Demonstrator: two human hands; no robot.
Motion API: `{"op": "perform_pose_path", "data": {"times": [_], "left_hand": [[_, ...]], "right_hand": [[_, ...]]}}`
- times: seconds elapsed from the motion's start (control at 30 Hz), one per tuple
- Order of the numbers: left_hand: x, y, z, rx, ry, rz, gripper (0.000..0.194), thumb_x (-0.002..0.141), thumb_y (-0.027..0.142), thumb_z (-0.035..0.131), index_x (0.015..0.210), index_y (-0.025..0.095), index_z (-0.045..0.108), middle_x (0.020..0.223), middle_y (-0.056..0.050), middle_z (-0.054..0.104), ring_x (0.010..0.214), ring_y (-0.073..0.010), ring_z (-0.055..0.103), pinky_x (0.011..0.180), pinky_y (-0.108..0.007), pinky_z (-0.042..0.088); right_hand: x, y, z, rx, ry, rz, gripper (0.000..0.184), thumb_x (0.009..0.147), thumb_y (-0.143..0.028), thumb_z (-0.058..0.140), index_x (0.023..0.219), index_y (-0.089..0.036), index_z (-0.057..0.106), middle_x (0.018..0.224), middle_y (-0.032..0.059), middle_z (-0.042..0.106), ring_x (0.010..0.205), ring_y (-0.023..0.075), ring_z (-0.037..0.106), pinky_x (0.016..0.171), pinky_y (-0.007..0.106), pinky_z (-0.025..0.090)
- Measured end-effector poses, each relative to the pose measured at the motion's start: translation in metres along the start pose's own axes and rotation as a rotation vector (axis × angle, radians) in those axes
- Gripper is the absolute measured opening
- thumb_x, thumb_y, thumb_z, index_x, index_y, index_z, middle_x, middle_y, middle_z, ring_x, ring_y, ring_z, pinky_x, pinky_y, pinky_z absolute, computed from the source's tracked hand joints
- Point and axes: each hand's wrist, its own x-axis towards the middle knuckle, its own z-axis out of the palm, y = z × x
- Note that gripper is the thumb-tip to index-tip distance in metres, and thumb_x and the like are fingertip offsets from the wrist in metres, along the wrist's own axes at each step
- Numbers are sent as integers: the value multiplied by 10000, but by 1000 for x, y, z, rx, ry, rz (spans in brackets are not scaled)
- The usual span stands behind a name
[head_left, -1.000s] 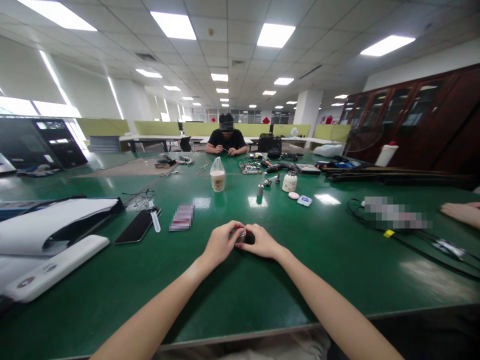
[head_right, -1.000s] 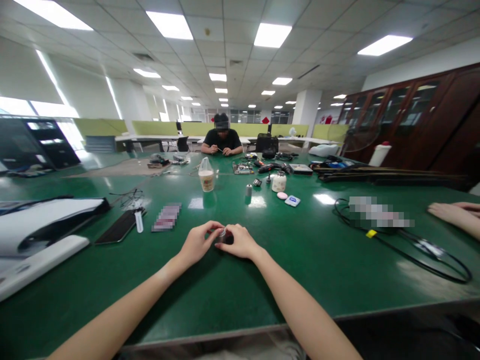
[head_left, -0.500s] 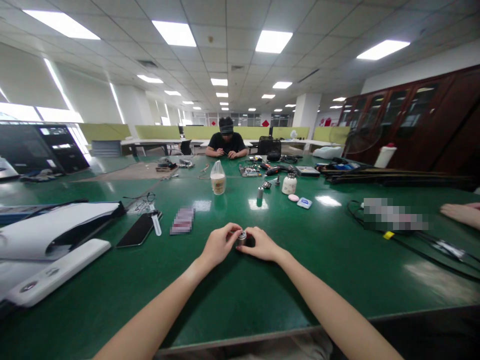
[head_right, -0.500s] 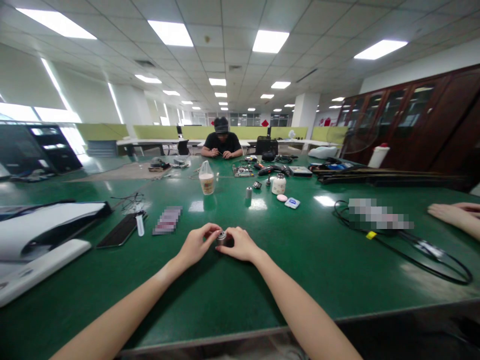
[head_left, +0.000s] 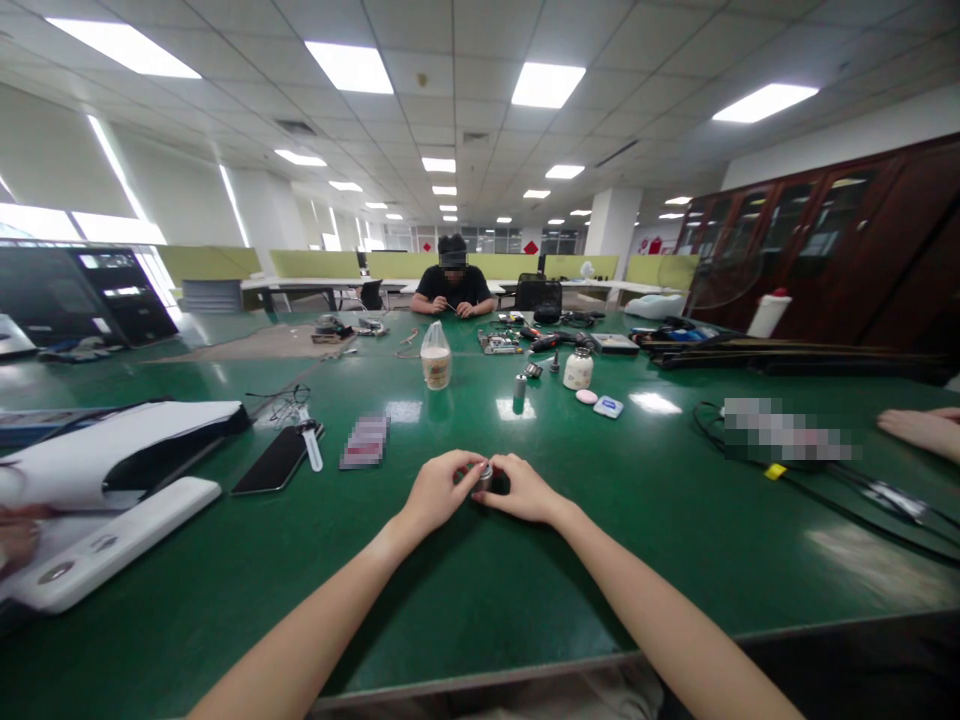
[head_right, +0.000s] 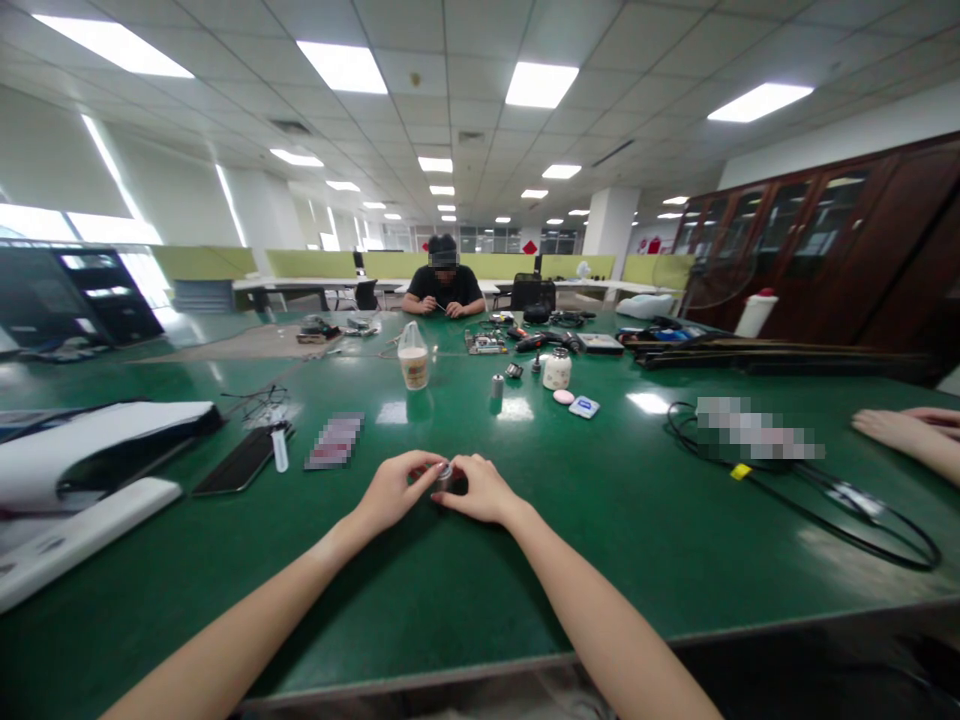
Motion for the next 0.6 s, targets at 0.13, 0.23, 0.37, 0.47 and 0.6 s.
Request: {"op": "perform_pose_path", "data": {"times": [0.13,0.23,0.37,0.47,0.6], "left_hand": [[1,-1,-1,23,56,3,217,867,362,553,949,236,709,922,-18,721,856,-173,634,794,-297,472],[3,-3,-1,83,142,-17,218,805,421,628,858,233,724,892,-23,718,878,-201,614,817,-342,456],[4,-4,-2,94,155,23,195,802,410,636,806,244,737,901,-27,710,928,-210,582,856,-370,434],[3,-4,-2,82,135,65,185,835,371,604,850,245,738,914,-32,707,932,-205,567,862,-371,431],[3,-6,-2,79,137,79,184,827,383,615,856,251,742,900,-31,707,922,-204,562,858,-369,430]], "right_hand": [[0,-1,0,2,7,2,327,746,-497,676,858,-203,584,837,15,627,803,168,521,723,292,396],[-1,-1,0,3,13,7,325,746,-499,677,841,-204,579,838,16,631,808,171,526,723,293,395],[0,-1,0,-5,13,-3,332,747,-508,672,836,-205,574,818,12,626,789,165,526,716,289,393],[0,0,0,-15,14,-1,345,744,-523,669,832,-205,568,810,8,623,778,163,523,710,289,391],[-1,0,-1,-5,9,5,345,749,-523,663,838,-203,573,827,11,626,786,163,522,724,296,396]]}}
